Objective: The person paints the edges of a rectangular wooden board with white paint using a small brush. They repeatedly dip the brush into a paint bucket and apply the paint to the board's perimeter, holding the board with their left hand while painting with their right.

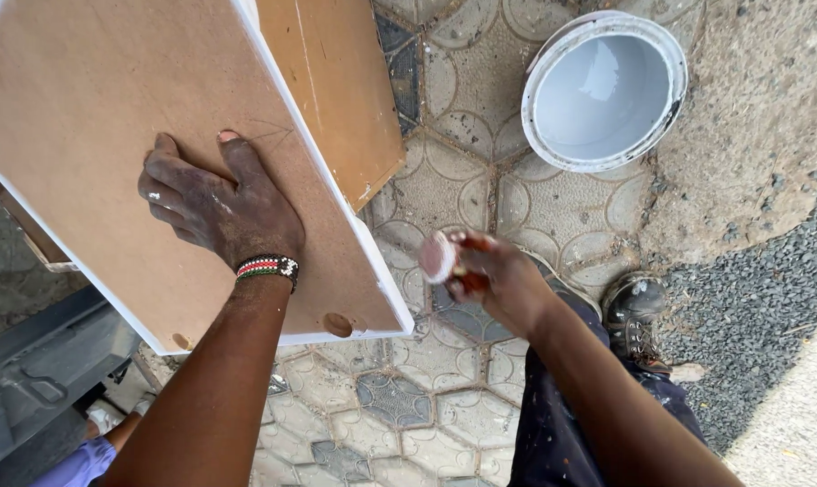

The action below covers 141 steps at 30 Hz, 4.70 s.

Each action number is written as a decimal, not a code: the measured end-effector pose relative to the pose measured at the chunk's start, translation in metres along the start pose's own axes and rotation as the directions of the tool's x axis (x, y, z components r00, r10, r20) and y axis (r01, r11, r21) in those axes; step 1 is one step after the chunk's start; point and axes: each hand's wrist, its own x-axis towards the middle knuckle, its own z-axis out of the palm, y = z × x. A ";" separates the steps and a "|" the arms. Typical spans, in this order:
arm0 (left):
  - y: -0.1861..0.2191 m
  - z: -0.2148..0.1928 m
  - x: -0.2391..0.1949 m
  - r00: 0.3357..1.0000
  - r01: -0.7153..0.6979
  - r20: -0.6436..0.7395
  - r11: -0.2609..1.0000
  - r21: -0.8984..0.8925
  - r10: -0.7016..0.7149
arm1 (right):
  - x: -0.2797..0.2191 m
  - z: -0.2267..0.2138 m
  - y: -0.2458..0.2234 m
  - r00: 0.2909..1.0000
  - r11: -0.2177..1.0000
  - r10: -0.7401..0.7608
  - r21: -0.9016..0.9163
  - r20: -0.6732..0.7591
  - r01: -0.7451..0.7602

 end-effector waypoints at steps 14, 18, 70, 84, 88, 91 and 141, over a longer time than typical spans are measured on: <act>-0.001 0.000 0.002 1.000 -0.008 0.019 1.000 0.014 0.008 | 0.067 0.094 -0.052 0.785 0.996 0.033 -0.089 0.618 0.028; -0.004 0.002 0.003 1.000 -0.019 -0.019 1.000 0.011 0.019 | 0.056 0.044 -0.045 0.787 0.980 0.129 -0.201 0.603 -0.006; -0.003 0.006 0.001 0.999 -0.007 -0.049 1.000 -0.014 0.006 | -0.099 0.069 -0.007 0.508 0.024 -0.523 -0.584 0.684 0.811; -0.002 0.005 0.001 0.999 0.016 -0.039 1.000 -0.010 -0.016 | -0.028 0.141 -0.077 0.433 -0.119 -0.625 -0.628 0.649 0.769; -0.002 0.004 0.001 0.999 0.015 -0.032 1.000 -0.010 -0.015 | -0.079 0.092 -0.024 0.657 0.068 -0.532 -0.747 0.534 0.662; 0.000 0.001 0.002 1.000 0.015 -0.021 1.000 -0.019 -0.015 | -0.092 0.039 0.025 0.833 0.582 -0.326 -0.599 0.447 0.550; 0.002 -0.018 0.014 0.960 -0.182 0.206 0.982 -0.044 0.187 | 0.028 0.199 -0.166 0.884 0.614 -0.441 -0.664 0.158 0.425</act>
